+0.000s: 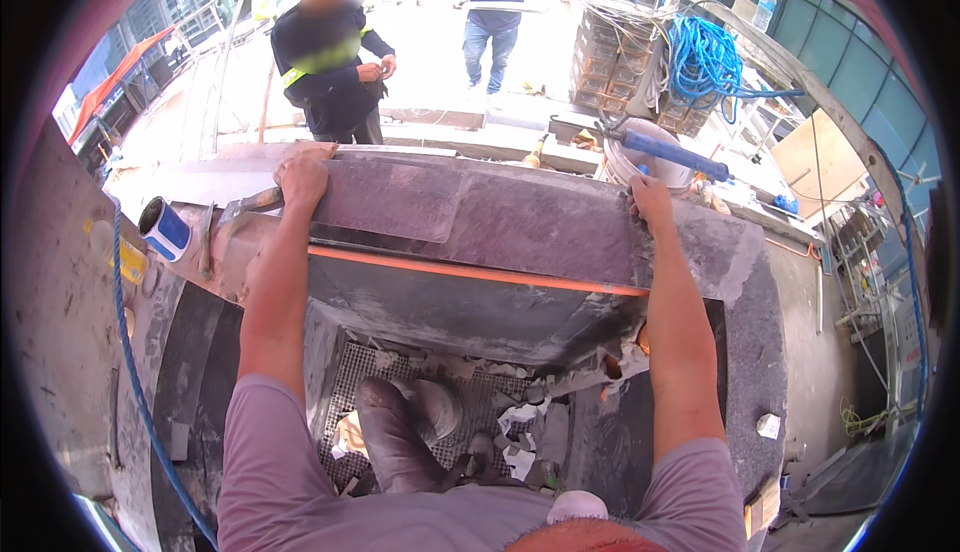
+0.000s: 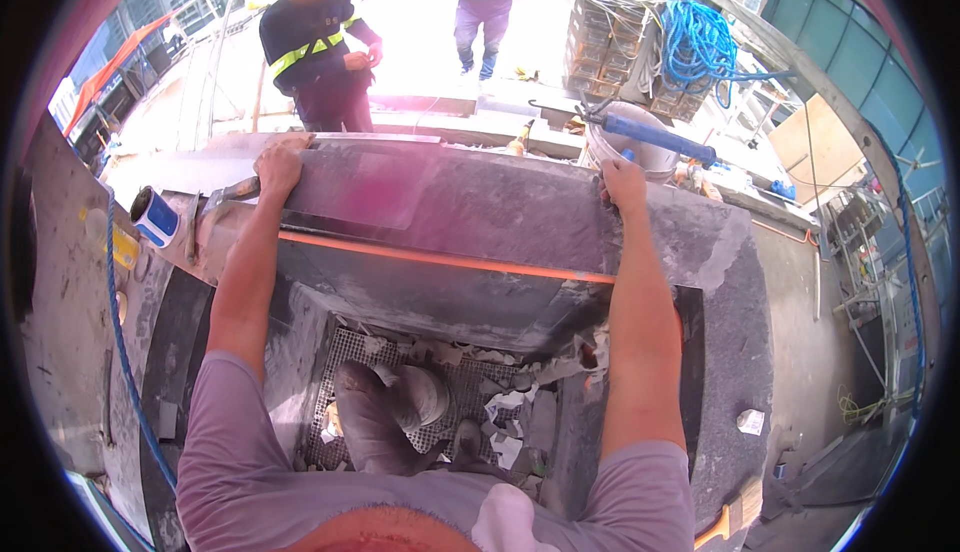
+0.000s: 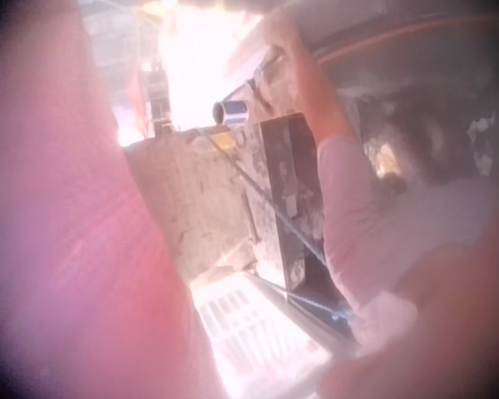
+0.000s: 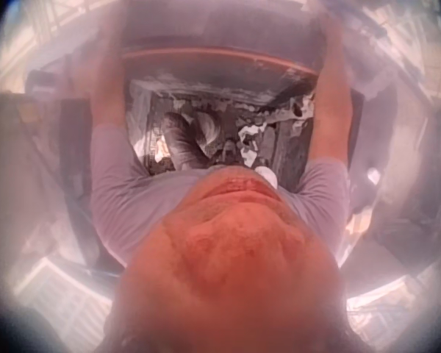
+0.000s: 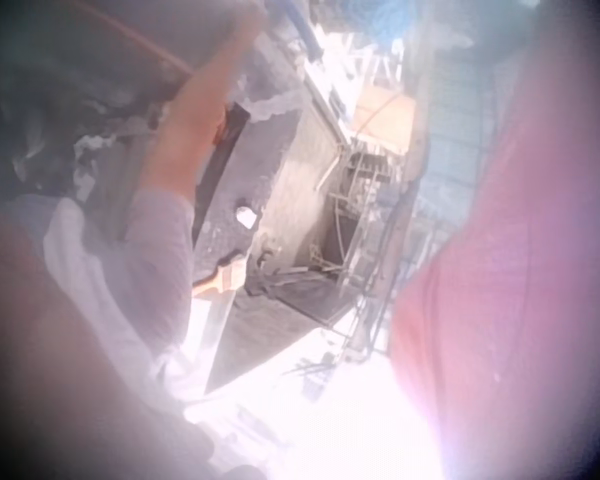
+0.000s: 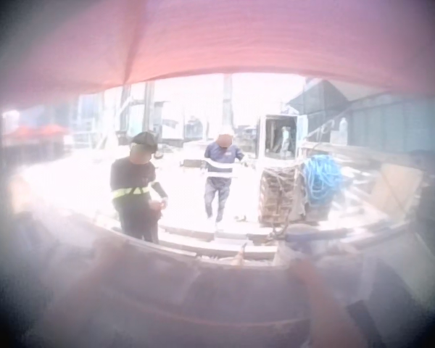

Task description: The person measures and marks a curved concrete ledge, then uses a hammer and chisel to create a groove for an orange cable. The person secures the cable into the groove and applies sealant around a nearby pipe.

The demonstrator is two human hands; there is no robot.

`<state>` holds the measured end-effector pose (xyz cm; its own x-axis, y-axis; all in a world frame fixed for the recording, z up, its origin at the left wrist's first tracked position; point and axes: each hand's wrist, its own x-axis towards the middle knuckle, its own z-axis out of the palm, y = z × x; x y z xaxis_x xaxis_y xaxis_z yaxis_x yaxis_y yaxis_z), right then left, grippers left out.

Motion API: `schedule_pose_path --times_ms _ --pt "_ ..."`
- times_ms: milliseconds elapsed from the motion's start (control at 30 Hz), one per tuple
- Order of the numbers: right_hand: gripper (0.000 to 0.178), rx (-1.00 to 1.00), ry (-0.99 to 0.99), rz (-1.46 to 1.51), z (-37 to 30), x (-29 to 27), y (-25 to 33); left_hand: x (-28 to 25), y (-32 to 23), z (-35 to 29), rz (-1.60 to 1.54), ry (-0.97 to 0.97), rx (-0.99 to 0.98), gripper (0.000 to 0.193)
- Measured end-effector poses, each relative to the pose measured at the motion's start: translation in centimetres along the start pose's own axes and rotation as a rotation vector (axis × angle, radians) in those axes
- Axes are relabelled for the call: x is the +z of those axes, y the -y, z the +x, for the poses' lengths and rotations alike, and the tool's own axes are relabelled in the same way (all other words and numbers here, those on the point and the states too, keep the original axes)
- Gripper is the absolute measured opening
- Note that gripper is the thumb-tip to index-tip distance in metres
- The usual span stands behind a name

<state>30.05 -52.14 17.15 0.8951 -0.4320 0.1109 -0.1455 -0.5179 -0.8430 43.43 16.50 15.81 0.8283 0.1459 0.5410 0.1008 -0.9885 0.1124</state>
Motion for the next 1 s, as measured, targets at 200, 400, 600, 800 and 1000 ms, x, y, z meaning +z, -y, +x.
schedule_pose_path --times_ms 200,400,600,800,1000 --pt "0.041 -0.019 -0.011 -0.067 0.0 0.0 -0.2 0.3 -0.6 0.5 -0.009 0.101 -0.157 0.055" --pt "0.040 -0.013 -0.022 -0.091 -0.1 -0.5 -0.9 -0.4 -2.1 0.2 -0.110 0.210 -0.191 0.090" --pt "0.043 -0.026 -0.018 -0.084 -0.2 0.1 -0.2 0.3 -0.4 0.7 -0.121 0.155 -0.168 0.091" --pt "0.034 -0.037 -0.059 -0.063 -0.4 -0.2 -0.4 -0.2 -0.9 0.0 -0.121 0.127 -0.074 0.064" --pt "0.030 -0.051 0.072 0.156 -0.4 -0.6 -1.2 -0.4 -1.7 -0.3 0.078 0.078 -0.080 0.041"
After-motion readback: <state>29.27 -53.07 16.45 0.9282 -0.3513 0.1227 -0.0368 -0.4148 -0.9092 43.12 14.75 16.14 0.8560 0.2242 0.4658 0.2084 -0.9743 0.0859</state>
